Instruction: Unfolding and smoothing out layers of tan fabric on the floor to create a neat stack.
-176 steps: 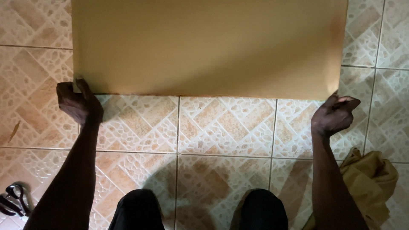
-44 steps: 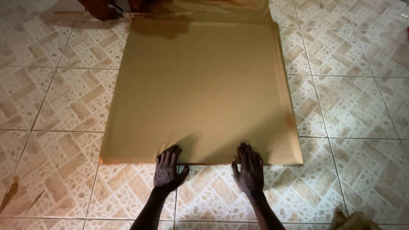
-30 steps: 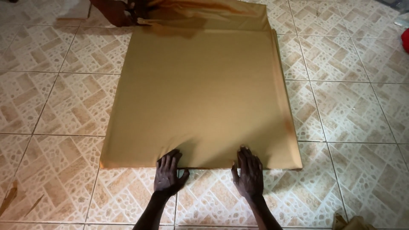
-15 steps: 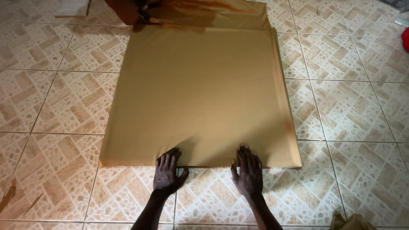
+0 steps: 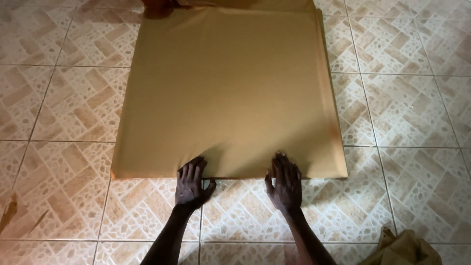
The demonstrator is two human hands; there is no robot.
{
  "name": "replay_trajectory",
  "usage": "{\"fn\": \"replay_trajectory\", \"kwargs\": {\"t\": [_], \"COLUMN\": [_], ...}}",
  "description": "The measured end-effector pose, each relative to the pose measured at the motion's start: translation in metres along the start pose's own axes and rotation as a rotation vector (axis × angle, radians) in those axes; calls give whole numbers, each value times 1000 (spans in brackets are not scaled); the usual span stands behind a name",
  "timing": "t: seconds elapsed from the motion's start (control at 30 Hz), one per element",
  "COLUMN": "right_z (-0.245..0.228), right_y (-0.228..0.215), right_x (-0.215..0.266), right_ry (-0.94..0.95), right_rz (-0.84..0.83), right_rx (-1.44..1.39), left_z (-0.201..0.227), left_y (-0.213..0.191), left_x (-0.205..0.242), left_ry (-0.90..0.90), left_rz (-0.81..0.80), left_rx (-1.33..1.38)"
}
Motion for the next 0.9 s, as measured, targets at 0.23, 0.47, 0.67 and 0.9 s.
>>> {"fn": "replay_trajectory", "kwargs": {"t": [0.23,0.47,0.67,0.9], "right_z": [10,4,0,-1], "right_y": [12,7,5,11], "right_x": [20,9,7,16], "right_ry": [-31,-15,-27,-47], "right_rz": [0,6,-10,-1], "right_rx": [10,17,17,23], "left_z": [-18,-137,-144,-143], "left_y": [1,-87,-81,-84], "left_x": [7,61,65,69], "left_ry": [-50,-760,-796,-783], "left_rz": [-132,368,404,421], "left_rx": [-7,-438,-393,-384]}}
Point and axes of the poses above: each hand's wrist, its own x-axis away from the middle knuckle, its own y-axis out of the palm, z = x × y, the point moved 8 cm from there along -x, towards the middle knuckle
